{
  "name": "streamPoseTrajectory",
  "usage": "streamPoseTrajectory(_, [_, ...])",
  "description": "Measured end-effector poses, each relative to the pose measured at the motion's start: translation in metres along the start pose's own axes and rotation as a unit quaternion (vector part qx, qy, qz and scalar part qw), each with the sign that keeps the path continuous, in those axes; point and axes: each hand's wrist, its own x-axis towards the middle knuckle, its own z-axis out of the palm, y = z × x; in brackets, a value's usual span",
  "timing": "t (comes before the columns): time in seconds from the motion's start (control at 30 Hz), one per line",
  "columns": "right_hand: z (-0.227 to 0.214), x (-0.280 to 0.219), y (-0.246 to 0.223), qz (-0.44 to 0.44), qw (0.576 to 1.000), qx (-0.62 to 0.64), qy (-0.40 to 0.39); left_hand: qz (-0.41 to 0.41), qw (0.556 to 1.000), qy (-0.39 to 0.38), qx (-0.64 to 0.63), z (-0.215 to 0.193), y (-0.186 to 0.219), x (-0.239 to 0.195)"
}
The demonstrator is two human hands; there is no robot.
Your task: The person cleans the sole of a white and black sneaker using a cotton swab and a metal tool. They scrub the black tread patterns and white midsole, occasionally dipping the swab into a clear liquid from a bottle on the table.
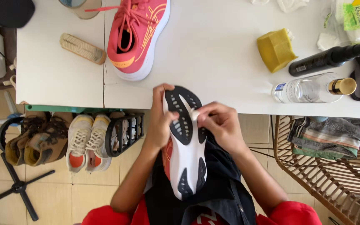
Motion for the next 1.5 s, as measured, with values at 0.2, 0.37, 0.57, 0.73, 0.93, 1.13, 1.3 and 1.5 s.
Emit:
streamPoseTrajectory(0.2, [-0.012, -0.005, 0.006, 0.045, 0.996, -0.042, -0.067, 0.119, 0.969, -0.095, 0.196, -0.008, 0.049, -0.008])
streamPoseTrajectory(0.37, [0.0, 0.002, -0.037, -0.034, 0.966, -0.247, -0.062, 0.139, 0.964, -0.14, 0.178, -0.025, 0.036, -0.003])
streamPoseTrajectory(0.57, [0.006, 0.015, -0.062, -0.19, 0.877, -0.429, -0.11, 0.134, 0.961, -0.133, 0.202, -0.023, 0.029, -0.004])
streamPoseTrajectory(0.73, [0.007, 0.024, -0.076, -0.299, 0.77, -0.541, -0.156, 0.104, 0.963, -0.118, 0.22, -0.018, 0.031, -0.005])
streamPoseTrajectory(0.93, [-0.005, 0.015, -0.084, -0.316, 0.708, -0.593, -0.218, 0.087, 0.965, -0.106, 0.222, -0.008, 0.034, -0.004])
streamPoseTrajectory(1.13, [-0.013, 0.019, -0.115, -0.272, 0.753, -0.585, -0.129, 0.121, 0.961, -0.142, 0.203, -0.001, 0.03, 0.007])
streamPoseTrajectory(1.3, [-0.008, 0.013, -0.079, -0.247, 0.826, -0.494, -0.113, 0.106, 0.962, -0.151, 0.202, -0.002, 0.033, 0.008])
streamPoseTrajectory(1.5, [-0.014, 0.032, -0.064, -0.372, 0.744, -0.522, -0.187, 0.108, 0.957, -0.159, 0.219, -0.002, 0.037, 0.008])
